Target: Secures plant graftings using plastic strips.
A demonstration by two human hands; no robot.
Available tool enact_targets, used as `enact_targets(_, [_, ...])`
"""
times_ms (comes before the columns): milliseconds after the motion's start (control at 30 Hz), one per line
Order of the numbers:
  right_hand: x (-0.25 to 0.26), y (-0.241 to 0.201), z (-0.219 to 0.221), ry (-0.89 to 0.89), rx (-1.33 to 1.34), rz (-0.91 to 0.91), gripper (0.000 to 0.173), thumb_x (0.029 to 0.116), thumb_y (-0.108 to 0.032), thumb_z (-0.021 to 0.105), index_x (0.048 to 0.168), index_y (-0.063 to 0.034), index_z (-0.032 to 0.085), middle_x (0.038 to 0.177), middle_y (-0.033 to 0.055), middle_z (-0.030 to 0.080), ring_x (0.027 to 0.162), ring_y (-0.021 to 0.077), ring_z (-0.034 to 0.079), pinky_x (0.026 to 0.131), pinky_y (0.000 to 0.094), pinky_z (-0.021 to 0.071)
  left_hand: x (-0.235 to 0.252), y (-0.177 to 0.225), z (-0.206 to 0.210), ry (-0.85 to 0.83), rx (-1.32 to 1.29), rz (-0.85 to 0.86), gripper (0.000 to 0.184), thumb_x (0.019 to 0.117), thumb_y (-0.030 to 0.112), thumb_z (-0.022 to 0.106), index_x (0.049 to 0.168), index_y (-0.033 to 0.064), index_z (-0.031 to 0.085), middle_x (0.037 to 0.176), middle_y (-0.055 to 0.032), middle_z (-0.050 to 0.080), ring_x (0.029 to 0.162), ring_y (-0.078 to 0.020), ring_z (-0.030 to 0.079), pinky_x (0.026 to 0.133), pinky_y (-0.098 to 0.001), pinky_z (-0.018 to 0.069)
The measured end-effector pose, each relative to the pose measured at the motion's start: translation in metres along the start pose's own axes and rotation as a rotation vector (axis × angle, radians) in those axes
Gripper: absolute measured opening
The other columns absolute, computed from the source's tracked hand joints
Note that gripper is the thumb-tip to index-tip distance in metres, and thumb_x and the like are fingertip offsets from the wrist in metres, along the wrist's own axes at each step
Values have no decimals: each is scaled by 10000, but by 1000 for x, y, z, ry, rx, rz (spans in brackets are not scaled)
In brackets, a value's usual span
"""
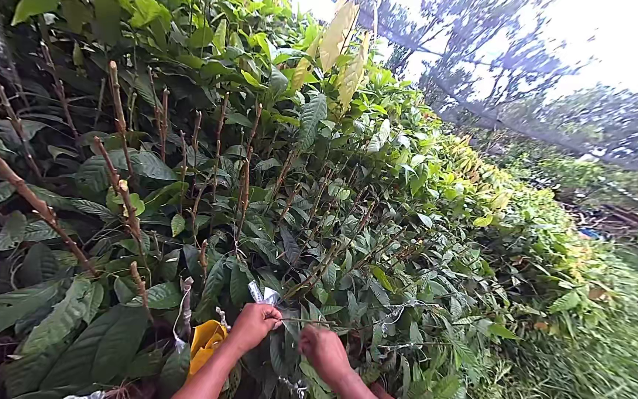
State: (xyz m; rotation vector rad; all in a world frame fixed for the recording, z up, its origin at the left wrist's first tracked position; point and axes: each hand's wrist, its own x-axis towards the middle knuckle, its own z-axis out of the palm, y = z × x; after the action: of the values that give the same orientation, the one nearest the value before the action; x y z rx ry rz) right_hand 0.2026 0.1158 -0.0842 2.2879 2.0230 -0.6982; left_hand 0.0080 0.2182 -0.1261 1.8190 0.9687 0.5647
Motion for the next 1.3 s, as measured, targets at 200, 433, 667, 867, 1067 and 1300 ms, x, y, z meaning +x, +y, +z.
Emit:
enact_targets(200, [-50, -45, -20, -27, 727, -349, 233, 1011, -129, 606, 1194, -19, 700, 999, 87, 751, 723, 158, 699, 657, 349, 599, -8, 3, 17, -170, 274, 171, 230, 1017, 145, 567, 1094, 25, 747, 1089, -186, 732, 1076, -345, 691, 1001, -548, 509])
enact_targets(433, [-32, 4, -27, -25, -99, -14, 369, 1015, -229, 593, 1375, -163, 639, 1233, 174, 704, 1205, 371, 639, 1022, 569, 502, -20, -12, 15, -44, 242, 324, 220, 999, 198, 611, 1083, 51, 751, 1023, -131, 757, 991, -280, 725, 941, -501, 549])
enact_targets(667, [-24, 13, -53, -7, 565, -185, 446, 1002, -99, 547, 1445, -61, 513, 1350, 98, 658, 1075, 181, 679, 812, 340, 565, -29, -3, 24, -137, 338, 336, 214, 1007, 174, 586, 1034, 20, 733, 1010, -189, 732, 989, -362, 711, 915, -567, 543])
enact_targets(867, [-62, -29, -33, 33, 474, -267, 273, 988, -145, 656, 1233, -25, 676, 977, 84, 753, 795, 186, 717, 754, 391, 605, -25, 9, 19, -115, 239, 212, 200, 990, 144, 610, 1046, -5, 730, 1036, -184, 724, 1024, -335, 693, 963, -536, 520])
enact_targets(1067, [-17, 30, -17, -175, 253, -247, 414, 1002, -75, 577, 1415, -83, 611, 1405, 102, 645, 1314, 289, 589, 1138, 522, 436, -29, 8, 20, 36, 338, 274, 241, 974, 226, 597, 984, 33, 742, 917, -172, 736, 910, -348, 721, 846, -559, 555])
enact_targets(1300, [-63, -25, -28, -42, 372, -243, 354, 969, -185, 700, 1296, -57, 660, 949, 87, 770, 794, 217, 741, 780, 453, 609, -24, 28, 19, -59, 378, 95, 254, 1020, 218, 566, 1052, 11, 710, 1032, -205, 711, 1025, -375, 687, 926, -568, 520])
